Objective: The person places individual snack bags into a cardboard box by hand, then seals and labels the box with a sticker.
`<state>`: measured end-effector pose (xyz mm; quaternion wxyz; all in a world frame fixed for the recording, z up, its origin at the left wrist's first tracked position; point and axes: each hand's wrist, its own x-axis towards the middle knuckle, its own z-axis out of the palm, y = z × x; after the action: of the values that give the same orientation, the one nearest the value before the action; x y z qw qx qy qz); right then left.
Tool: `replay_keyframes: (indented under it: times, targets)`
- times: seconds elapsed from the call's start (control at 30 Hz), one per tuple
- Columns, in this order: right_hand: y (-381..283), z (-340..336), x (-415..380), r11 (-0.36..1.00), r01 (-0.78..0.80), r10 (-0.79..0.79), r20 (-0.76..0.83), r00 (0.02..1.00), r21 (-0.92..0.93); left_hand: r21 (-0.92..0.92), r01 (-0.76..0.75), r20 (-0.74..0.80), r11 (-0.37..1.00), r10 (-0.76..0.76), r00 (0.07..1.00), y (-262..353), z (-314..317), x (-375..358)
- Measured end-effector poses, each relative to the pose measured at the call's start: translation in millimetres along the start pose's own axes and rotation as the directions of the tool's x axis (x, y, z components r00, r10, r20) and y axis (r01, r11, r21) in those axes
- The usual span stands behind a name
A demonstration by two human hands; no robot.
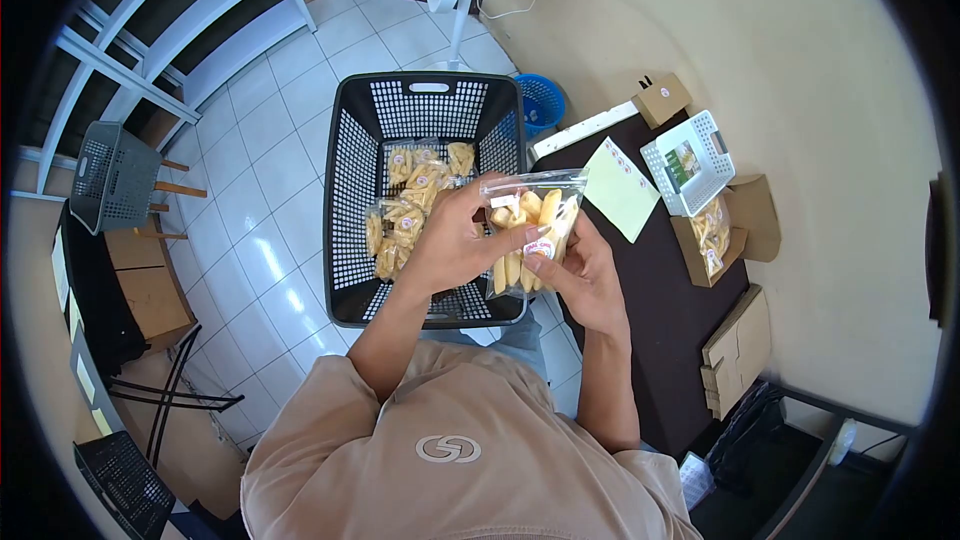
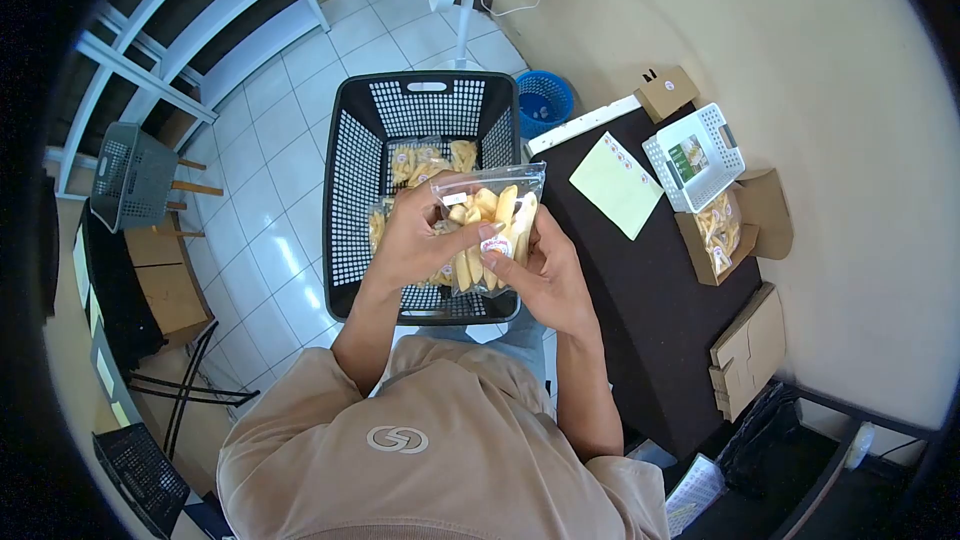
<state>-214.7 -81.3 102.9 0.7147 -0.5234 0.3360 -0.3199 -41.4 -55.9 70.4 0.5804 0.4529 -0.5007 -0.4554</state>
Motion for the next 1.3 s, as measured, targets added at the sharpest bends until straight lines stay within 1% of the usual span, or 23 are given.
replay_keyframes:
  times: [0.03,0.1,0.17,0.2,0.23,0.27,0.3,0.37,0.43,0.5,0.57,0.7,0.77,0.9,0.97,1.0,1.07,1.1,1.17,1.3]
  targets:
    - [-1,-1,0,1.000,0.001,-0.001,0.001,1.000,0.002,0.000,-0.037,-0.023,0.999,0.037,0.999,0,1,0]
    - [-4,-4,-2,0.999,-0.027,0.024,0.068,0.997,0.045,0.008,-0.024,-0.002,1.000,0.024,1.000,3,-1,-2]
    - [-1,-11,-3,0.998,-0.028,0.023,0.101,0.995,0.050,0.016,-0.011,0.017,1.000,0.011,1.000,3,-4,-3]
    - [1,-13,-3,0.998,-0.029,0.022,0.131,0.991,0.054,-0.074,0.017,0.027,0.997,-0.015,1.000,2,-6,-3]
    - [2,-13,-4,0.998,-0.029,0.022,0.130,0.991,0.055,-0.163,0.045,0.040,0.986,-0.039,0.998,1,-8,-4]
    - [3,-12,-4,0.998,-0.036,0.029,0.126,0.992,0.051,-0.126,0.035,0.090,0.991,-0.024,0.996,-1,-13,-3]
    - [4,-12,-3,0.998,-0.040,0.034,0.122,0.992,0.047,-0.125,0.034,0.091,0.992,-0.023,0.996,0,-12,-2]
    - [5,-11,-3,0.999,-0.028,0.024,0.090,0.996,0.041,-0.202,0.068,0.054,0.977,-0.059,0.997,4,-9,-2]
    - [6,-12,-2,0.999,-0.014,0.012,0.061,0.998,0.034,-0.233,0.079,0.068,0.969,-0.065,0.996,8,-6,-2]
    - [7,-16,-1,0.995,-0.005,0.001,0.032,0.999,0.097,-0.263,0.090,0.082,0.961,-0.071,0.994,7,-5,-2]
    - [7,-20,-1,0.995,-0.004,0.001,0.030,1.000,0.096,-0.253,0.177,0.129,0.951,-0.148,0.980,2,-7,-3]
    - [9,-25,-4,0.994,-0.029,0.026,0.029,0.999,0.102,-0.229,0.191,0.167,0.955,-0.155,0.974,0,-8,-3]
    - [11,-29,-5,0.993,-0.024,0.022,0.023,1.000,0.119,-0.328,0.178,0.217,0.928,-0.110,0.970,-5,-8,-2]
    - [15,-34,-5,0.992,0.003,-0.003,-0.002,1.000,0.129,-0.371,0.164,0.206,0.914,-0.091,0.974,-4,-4,1]
    - [15,-34,-6,0.993,0.004,-0.003,-0.011,1.000,0.118,-0.401,0.135,0.117,0.906,-0.096,0.989,-4,-2,5]
    - [15,-34,-6,0.994,0.004,-0.002,-0.016,1.000,0.107,-0.400,0.136,0.119,0.907,-0.096,0.988,-8,-1,7]
    - [15,-32,-6,0.993,0.005,-0.003,-0.024,1.000,0.115,-0.438,0.153,-0.050,0.886,-0.194,0.980,-19,4,9]
    - [15,-32,-6,0.993,0.005,-0.001,-0.030,1.000,0.121,-0.437,0.152,-0.049,0.886,-0.193,0.980,-19,8,10]
    - [19,-32,-6,0.996,0.016,-0.014,-0.024,1.000,0.093,-0.310,0.096,-0.215,0.946,-0.168,0.962,-19,15,11]
    - [28,-31,-10,0.999,0.050,-0.050,-0.017,0.999,0.015,-0.263,0.051,-0.248,0.964,-0.119,0.961,-20,21,11]
